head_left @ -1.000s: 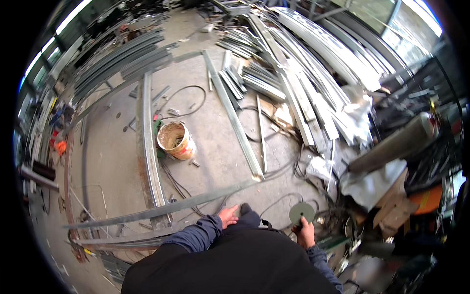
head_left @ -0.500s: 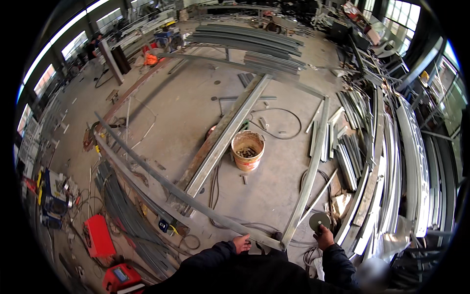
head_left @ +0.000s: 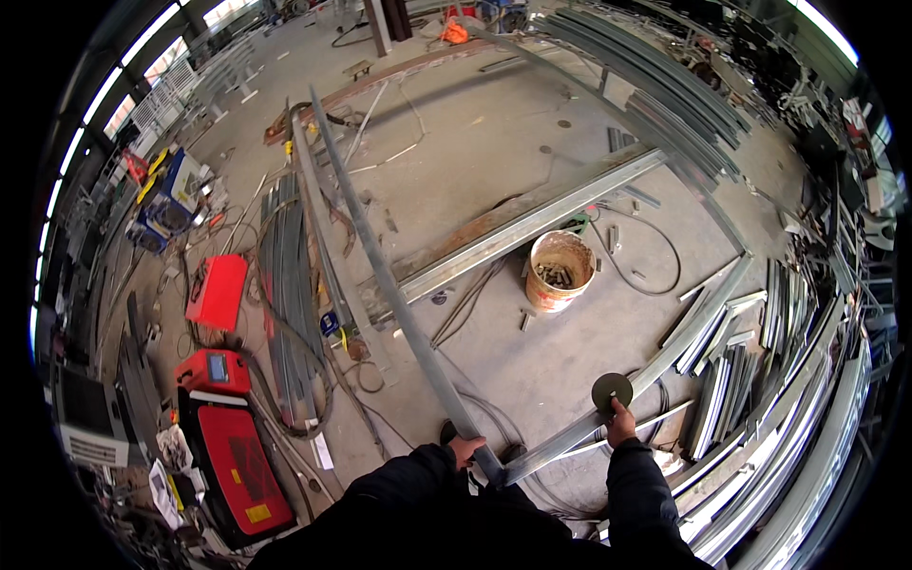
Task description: The person uses an angle grinder to cut a long metal bar, creating sparks. They then move around the workshop, pick up a grinding disc, and attach it to the grinder. Finally, they use a marker to make a mark on a metal frame.
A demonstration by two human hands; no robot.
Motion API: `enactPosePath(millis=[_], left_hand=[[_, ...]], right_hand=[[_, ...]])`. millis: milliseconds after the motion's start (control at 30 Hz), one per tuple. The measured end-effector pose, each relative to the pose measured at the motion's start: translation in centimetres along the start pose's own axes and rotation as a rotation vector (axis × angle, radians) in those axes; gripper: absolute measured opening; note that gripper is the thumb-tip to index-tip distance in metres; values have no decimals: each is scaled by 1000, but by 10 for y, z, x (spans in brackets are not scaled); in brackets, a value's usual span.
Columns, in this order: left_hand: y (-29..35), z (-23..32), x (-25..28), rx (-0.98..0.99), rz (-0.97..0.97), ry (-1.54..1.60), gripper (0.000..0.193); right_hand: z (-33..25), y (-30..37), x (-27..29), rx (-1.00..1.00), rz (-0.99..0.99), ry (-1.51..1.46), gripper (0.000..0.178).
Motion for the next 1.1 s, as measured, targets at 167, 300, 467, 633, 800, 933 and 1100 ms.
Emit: enactPosePath(millis=[167, 300, 467, 633, 800, 933, 1100], left_hand=[[7, -5, -25, -135, 166, -33, 77], [-25, -11, -35, -348, 232, -306, 90], [-35, -10, -19, -504, 265, -233, 67], [-40, 39, 12, -317, 312, -49, 66], [-34, 102, 24, -216, 343, 81, 75], [-49, 100, 44, -330, 268, 225, 84], [-42, 30, 98, -736, 239, -291, 73]], right_hand=[[-4, 5, -6, -39, 71, 39, 41], [2, -32, -6, 18, 24, -52, 50], [20, -50, -31, 30, 48, -44, 44], [23, -77, -73, 140, 21, -50, 40], [-4, -82, -123, 87, 61, -123, 40], [-5, -61, -143, 85, -18, -70, 42], [21, -20, -129, 102, 162, -42, 49]])
Point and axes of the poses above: each hand's wrist, its own y-axis away from the middle knuckle, its own x-axis out of the back of the hand, z = x × y, the point moved 2 cm from there along -y, towards the middle knuckle, and after that the axes turned 13 degrees about z, right-handed, at the moved point
